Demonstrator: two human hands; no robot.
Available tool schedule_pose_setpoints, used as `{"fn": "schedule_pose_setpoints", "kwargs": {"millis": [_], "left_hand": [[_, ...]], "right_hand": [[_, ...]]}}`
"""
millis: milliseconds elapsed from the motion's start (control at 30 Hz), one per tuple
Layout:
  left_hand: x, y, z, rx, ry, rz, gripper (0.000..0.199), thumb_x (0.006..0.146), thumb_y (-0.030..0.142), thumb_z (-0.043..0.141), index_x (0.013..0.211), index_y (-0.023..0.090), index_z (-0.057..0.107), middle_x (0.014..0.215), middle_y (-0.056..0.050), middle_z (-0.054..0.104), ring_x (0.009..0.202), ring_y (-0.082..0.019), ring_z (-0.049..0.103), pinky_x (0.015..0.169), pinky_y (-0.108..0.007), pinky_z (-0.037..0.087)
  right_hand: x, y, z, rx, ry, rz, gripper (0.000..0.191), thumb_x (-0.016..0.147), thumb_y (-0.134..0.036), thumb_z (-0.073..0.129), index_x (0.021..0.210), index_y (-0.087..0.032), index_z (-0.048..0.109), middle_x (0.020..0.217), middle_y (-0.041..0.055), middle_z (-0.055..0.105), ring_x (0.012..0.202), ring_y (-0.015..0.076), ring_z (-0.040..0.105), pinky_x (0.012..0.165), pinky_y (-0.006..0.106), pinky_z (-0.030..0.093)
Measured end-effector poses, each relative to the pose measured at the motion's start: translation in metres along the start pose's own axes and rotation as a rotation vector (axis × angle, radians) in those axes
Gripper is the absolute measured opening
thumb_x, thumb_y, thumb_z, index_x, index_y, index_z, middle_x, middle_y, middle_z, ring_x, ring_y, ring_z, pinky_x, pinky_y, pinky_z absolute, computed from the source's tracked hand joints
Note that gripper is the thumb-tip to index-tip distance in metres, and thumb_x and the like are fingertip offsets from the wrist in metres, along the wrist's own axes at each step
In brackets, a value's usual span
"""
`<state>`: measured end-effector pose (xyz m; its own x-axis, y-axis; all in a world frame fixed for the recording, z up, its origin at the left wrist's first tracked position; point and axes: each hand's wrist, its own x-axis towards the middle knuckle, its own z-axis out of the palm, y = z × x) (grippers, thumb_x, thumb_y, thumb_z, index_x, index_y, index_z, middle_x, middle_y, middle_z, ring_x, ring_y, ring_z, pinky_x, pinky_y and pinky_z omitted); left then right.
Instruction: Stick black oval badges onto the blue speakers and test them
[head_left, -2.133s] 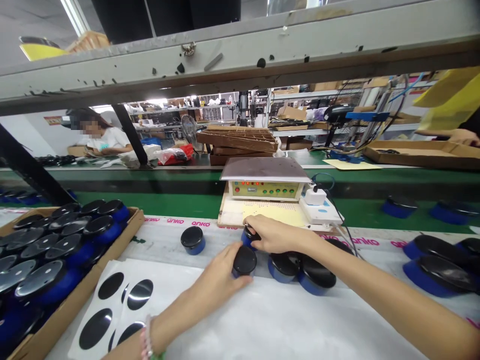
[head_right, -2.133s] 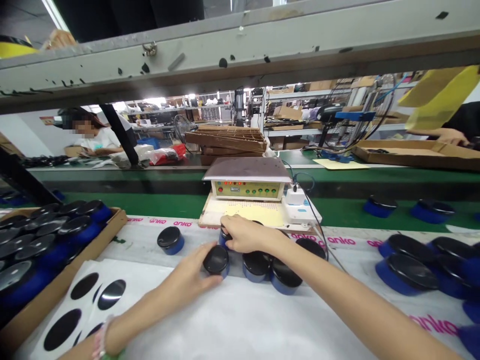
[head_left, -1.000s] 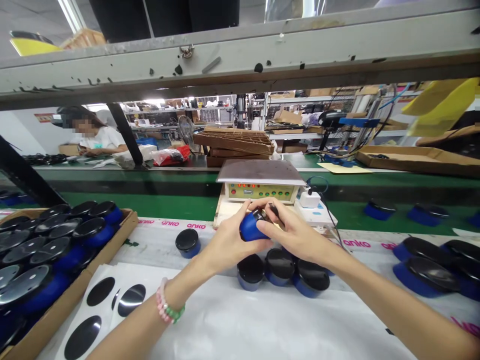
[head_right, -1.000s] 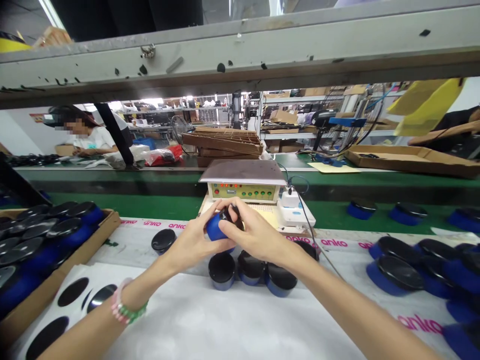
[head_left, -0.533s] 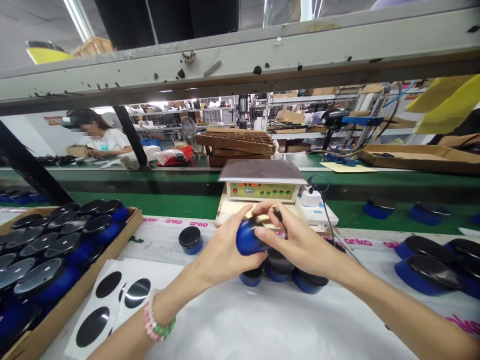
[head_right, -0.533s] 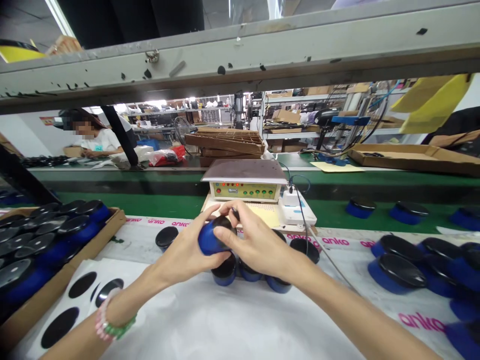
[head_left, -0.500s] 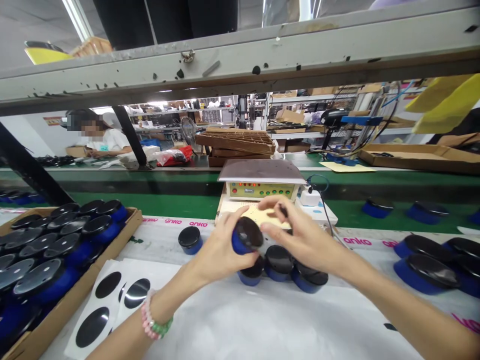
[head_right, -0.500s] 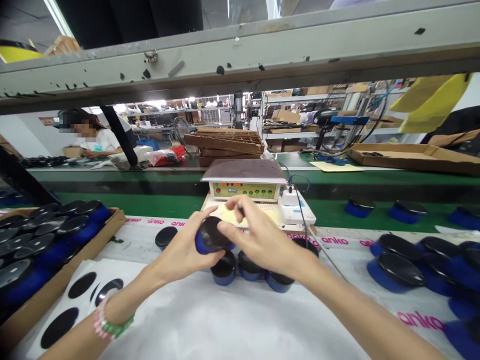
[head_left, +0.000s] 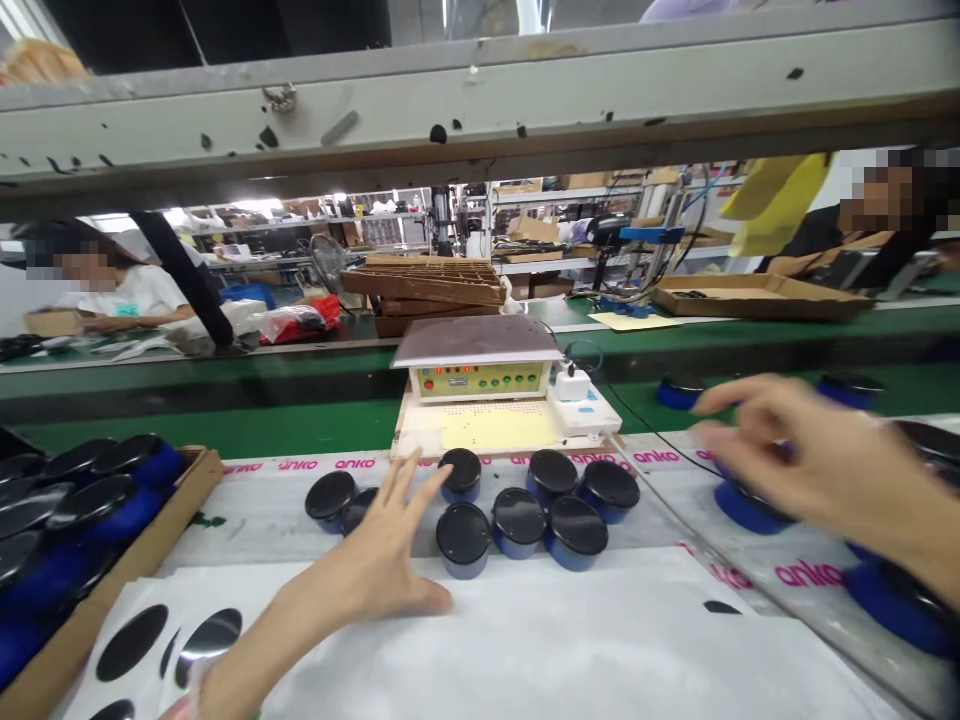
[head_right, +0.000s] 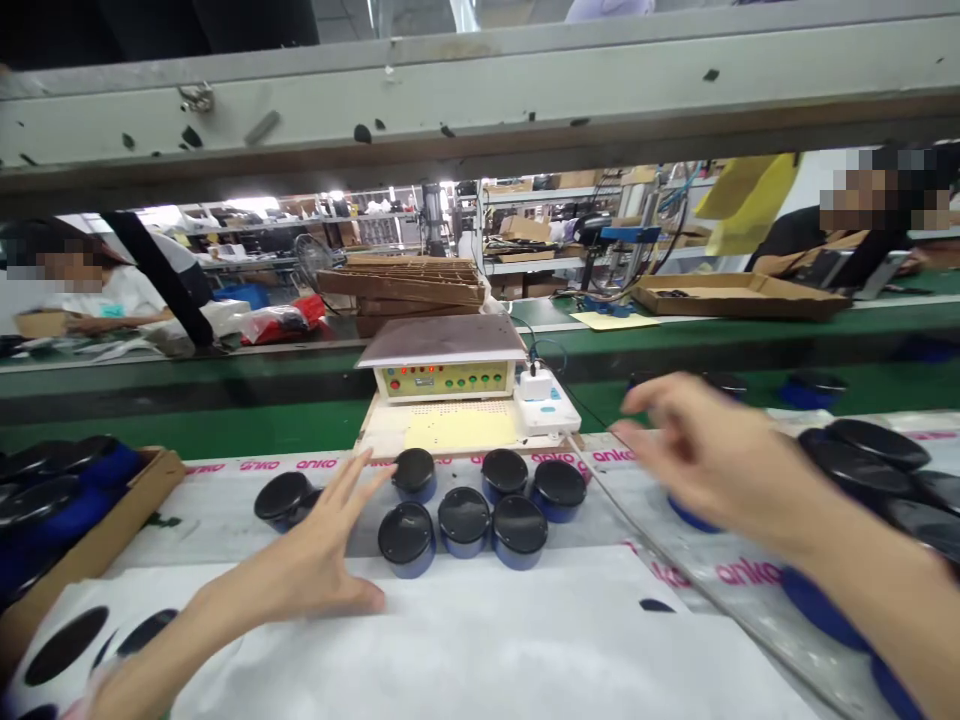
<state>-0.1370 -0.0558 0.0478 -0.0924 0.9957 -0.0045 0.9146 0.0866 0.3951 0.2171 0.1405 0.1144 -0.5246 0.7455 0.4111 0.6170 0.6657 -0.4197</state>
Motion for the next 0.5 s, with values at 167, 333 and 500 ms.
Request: {"fn": "schedule_pose_setpoints", "kwargs": {"millis": [167, 333, 500], "left_hand": [[0.030, 0.027, 0.009, -0.132, -0.181, 0.125, 0.115, 0.060, 0.039, 0.080, 0.148, 0.036, 0.007, 0.156, -0.009, -0.023, 0.143, -0.040, -0.005, 0.108, -0.055, 0.030], [0.036, 0.025, 0.017, -0.082, -0.126, 0.255, 0.063, 0.063, 0.022, 0.072, 0.123, 0.025, 0.053, 0.159, -0.009, -0.006, 0.142, -0.041, -0.010, 0.109, -0.058, 0.025], [0.041, 0.025, 0.011, -0.143, -0.150, 0.316, 0.068, 0.064, 0.036, 0.077, 0.125, 0.025, 0.050, 0.159, -0.011, 0.003, 0.144, -0.038, -0.001, 0.111, -0.057, 0.023]], "right_hand": [[-0.003, 0.009, 0.062, 0.011, -0.305, 0.015, 0.025, 0.083, -0.046, 0.053, 0.090, -0.023, 0.048, 0.067, -0.0002, 0.055, 0.057, 0.0189, 0.053, 0.052, 0.029, 0.039], [0.000, 0.014, 0.088, 0.099, -0.347, 0.023, 0.011, 0.086, -0.033, 0.042, 0.090, -0.022, 0.043, 0.070, -0.0020, 0.051, 0.061, 0.0158, 0.051, 0.057, 0.027, 0.041], [0.003, 0.003, 0.091, 0.146, -0.364, 0.027, 0.012, 0.084, -0.030, 0.050, 0.082, -0.022, 0.041, 0.070, -0.0035, 0.051, 0.060, 0.0146, 0.049, 0.058, 0.026, 0.040]]}}
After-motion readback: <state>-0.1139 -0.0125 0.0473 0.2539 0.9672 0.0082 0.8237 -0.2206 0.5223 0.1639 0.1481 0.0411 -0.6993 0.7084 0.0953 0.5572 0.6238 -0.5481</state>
